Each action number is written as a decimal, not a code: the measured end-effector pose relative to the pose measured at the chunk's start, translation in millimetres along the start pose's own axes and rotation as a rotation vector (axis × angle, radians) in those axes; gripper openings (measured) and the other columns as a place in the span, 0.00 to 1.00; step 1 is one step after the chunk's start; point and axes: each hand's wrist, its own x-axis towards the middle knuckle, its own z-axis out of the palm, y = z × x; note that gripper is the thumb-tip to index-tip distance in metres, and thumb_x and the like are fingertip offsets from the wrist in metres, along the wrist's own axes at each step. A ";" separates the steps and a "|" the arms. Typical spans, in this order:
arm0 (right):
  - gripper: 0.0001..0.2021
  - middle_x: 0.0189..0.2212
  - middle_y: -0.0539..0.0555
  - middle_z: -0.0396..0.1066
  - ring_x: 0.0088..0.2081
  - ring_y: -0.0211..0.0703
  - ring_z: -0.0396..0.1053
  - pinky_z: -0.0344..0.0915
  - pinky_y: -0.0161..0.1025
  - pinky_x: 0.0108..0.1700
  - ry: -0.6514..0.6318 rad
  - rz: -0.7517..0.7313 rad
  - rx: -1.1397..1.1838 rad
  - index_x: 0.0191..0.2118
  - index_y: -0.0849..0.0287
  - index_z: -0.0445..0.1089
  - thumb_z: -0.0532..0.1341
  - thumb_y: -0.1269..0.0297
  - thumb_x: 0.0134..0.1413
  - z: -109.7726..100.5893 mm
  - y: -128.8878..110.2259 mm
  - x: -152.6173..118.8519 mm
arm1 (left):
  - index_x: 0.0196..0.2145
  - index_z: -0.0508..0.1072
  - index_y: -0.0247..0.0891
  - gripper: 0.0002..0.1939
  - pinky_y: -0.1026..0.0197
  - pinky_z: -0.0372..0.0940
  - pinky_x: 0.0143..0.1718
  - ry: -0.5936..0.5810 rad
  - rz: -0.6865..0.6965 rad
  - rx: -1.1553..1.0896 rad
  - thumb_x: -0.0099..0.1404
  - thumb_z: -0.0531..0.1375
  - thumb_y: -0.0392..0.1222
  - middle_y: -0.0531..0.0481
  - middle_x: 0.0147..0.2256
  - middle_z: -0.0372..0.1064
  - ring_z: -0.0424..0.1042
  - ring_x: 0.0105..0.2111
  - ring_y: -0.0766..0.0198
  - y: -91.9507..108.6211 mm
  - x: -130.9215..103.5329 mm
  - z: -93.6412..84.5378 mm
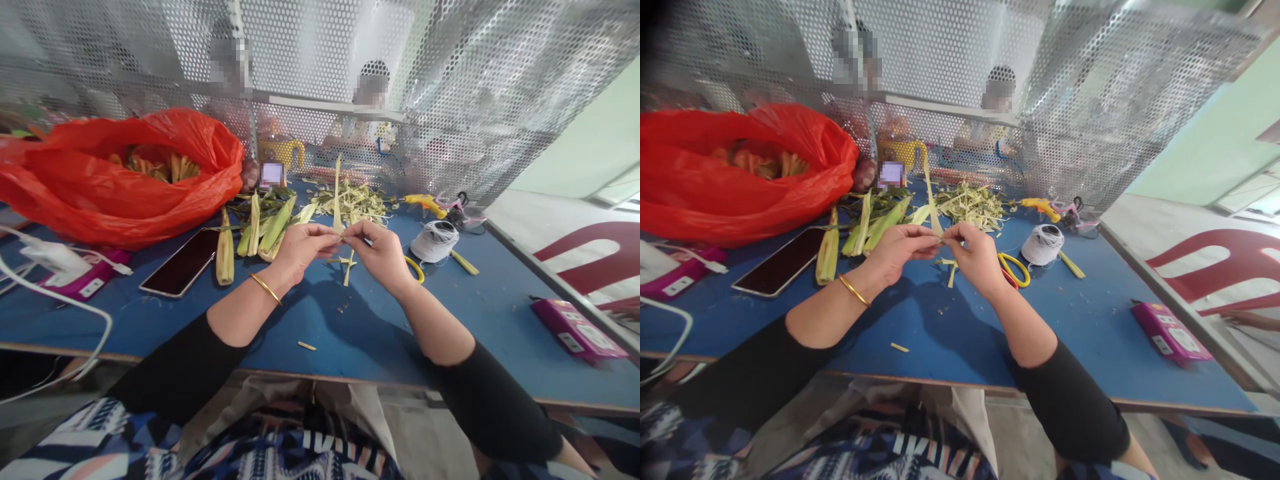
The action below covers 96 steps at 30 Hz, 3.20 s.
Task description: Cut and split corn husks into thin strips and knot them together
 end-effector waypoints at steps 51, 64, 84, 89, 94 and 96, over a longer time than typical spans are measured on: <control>0.05 0.27 0.48 0.69 0.31 0.39 0.65 0.60 0.36 0.37 0.014 0.025 0.029 0.28 0.56 0.66 0.58 0.68 0.54 5.3 -2.6 -2.4 | 0.22 0.74 0.35 0.10 0.63 0.68 0.30 0.058 0.076 -0.022 0.44 0.71 0.40 0.52 0.20 0.71 0.69 0.22 0.68 -4.7 -1.4 6.1; 0.08 0.25 0.45 0.70 0.28 0.37 0.68 0.64 0.37 0.36 0.088 0.144 0.250 0.36 0.55 0.61 0.60 0.70 0.48 10.9 1.8 -1.3 | 0.23 0.76 0.35 0.08 0.63 0.69 0.31 0.092 0.234 0.029 0.46 0.70 0.41 0.51 0.22 0.72 0.71 0.24 0.66 -9.5 -3.9 9.9; 0.05 0.28 0.50 0.70 0.34 0.41 0.67 0.62 0.39 0.40 0.061 -0.123 0.014 0.30 0.54 0.68 0.58 0.71 0.54 5.3 -0.6 -3.6 | 0.23 0.73 0.32 0.08 0.65 0.68 0.27 0.013 -0.073 -0.164 0.51 0.68 0.37 0.51 0.20 0.71 0.69 0.20 0.70 -4.2 -1.4 5.2; 0.06 0.27 0.49 0.70 0.33 0.40 0.66 0.62 0.38 0.38 0.071 -0.073 0.054 0.27 0.55 0.67 0.58 0.70 0.54 6.6 -0.6 -2.9 | 0.24 0.74 0.33 0.06 0.63 0.69 0.30 0.024 -0.053 -0.148 0.50 0.68 0.34 0.50 0.22 0.73 0.70 0.21 0.69 -4.0 -2.4 6.7; 0.04 0.23 0.48 0.69 0.27 0.37 0.65 0.62 0.38 0.33 0.085 0.095 0.185 0.27 0.57 0.67 0.61 0.65 0.51 6.7 2.6 -0.7 | 0.24 0.76 0.35 0.04 0.60 0.70 0.33 0.021 0.081 -0.045 0.50 0.67 0.36 0.51 0.22 0.74 0.72 0.23 0.66 -7.4 -1.7 8.5; 0.04 0.23 0.47 0.68 0.26 0.36 0.65 0.62 0.37 0.32 0.107 0.131 0.250 0.28 0.58 0.67 0.62 0.65 0.48 6.6 3.7 0.5 | 0.24 0.76 0.35 0.03 0.60 0.69 0.33 0.007 0.121 -0.026 0.50 0.67 0.37 0.51 0.22 0.74 0.73 0.24 0.65 -8.1 -2.3 8.5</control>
